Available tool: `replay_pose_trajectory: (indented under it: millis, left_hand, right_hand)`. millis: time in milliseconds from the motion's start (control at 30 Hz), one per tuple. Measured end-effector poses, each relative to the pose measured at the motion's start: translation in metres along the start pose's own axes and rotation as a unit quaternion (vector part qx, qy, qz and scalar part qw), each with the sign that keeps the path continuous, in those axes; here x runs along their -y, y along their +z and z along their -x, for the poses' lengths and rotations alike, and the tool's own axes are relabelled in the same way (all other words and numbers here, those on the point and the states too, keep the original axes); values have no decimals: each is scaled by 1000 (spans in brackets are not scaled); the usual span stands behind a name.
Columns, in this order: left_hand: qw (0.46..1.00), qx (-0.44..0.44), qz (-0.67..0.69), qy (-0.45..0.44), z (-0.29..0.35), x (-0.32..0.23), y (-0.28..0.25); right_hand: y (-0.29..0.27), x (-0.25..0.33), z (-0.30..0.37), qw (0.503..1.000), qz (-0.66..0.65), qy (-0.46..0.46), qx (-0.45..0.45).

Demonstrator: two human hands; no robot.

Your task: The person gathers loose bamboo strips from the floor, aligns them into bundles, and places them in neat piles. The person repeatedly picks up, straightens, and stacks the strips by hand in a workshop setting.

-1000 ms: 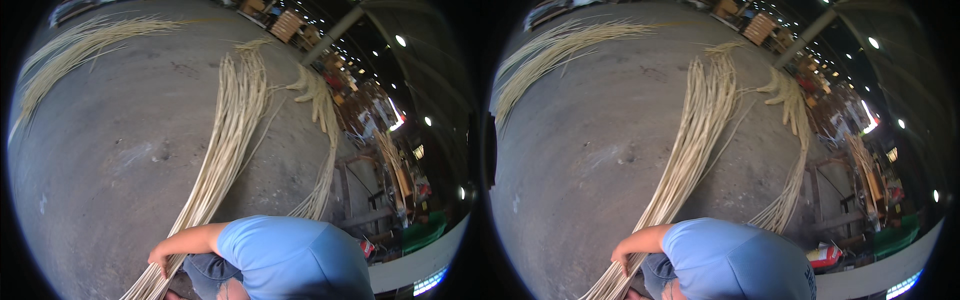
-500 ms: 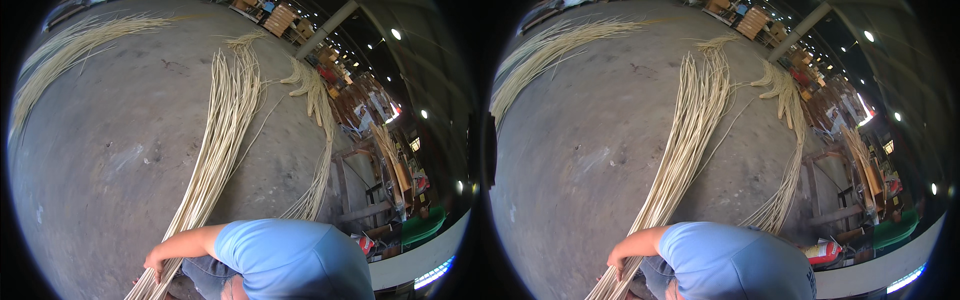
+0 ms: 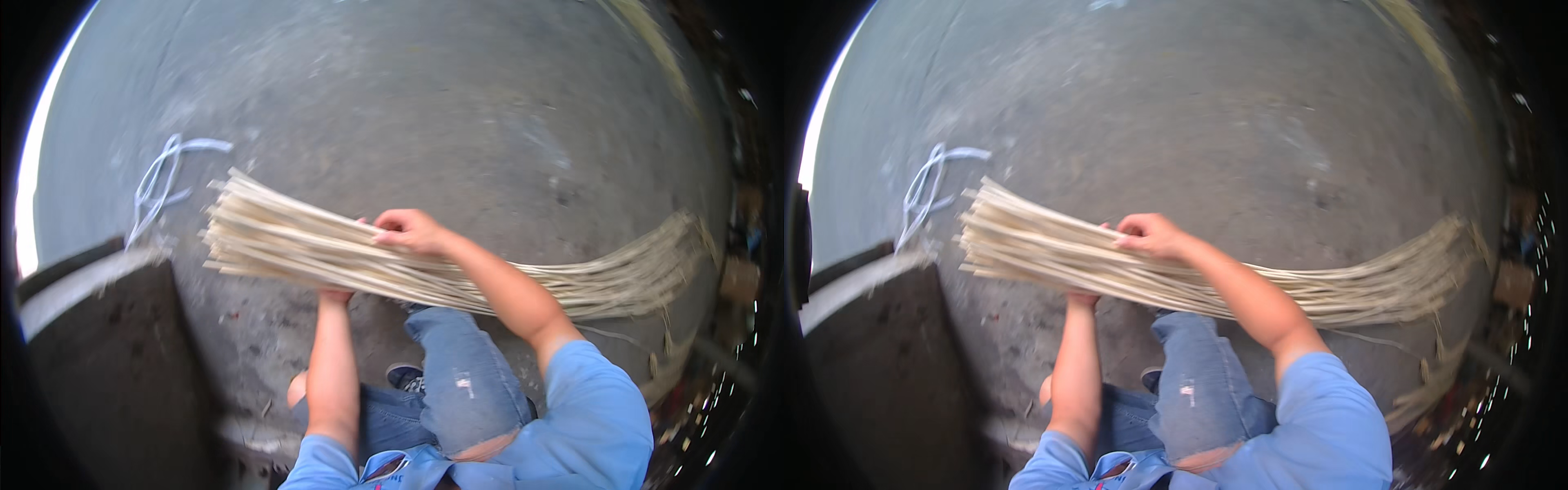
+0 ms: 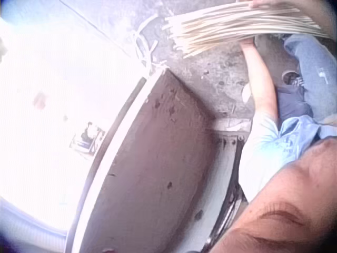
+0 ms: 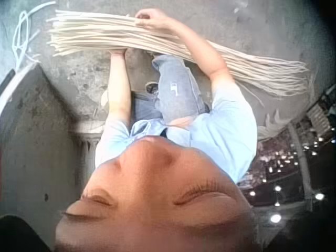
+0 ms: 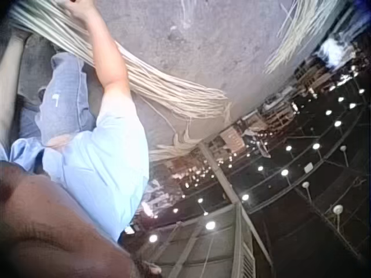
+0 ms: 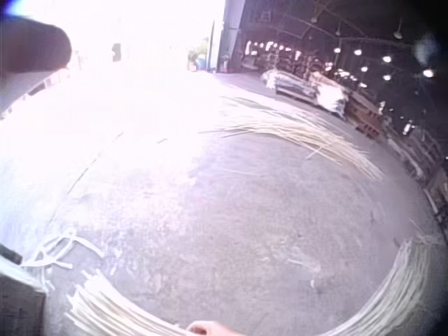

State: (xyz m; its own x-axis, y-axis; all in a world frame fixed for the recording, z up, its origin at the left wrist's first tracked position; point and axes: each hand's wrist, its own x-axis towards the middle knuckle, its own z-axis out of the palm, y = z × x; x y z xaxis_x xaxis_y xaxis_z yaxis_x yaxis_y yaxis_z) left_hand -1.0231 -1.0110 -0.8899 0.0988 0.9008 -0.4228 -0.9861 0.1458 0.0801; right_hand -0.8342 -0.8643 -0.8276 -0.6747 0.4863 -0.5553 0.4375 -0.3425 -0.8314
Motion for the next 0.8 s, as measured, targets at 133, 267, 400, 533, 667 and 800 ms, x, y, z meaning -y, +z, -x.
replay_pose_trajectory:
  millis: [133,267,400,533,667,800]
  left_hand:
    - [996,-10,87,23,22,1,9]
    - [991,-3,130,21,30,8,11]
    - [989,21,148,16,19,20,20]
    - [992,19,121,19,15,17,17]
    - [988,9,155,-5,14,15,14]
    - [992,22,124,-8,16,14,11]
  right_hand:
    - [14,9,1,998,25,-62,-23]
    - [5,11,2,999,-21,-11,28]
    - [-8,9,2,998,-37,-5,51]
    - [-10,17,-3,992,113,-38,44]
    - [-17,38,-16,979,149,125,65]
    - [-27,52,-16,995,35,93,31]
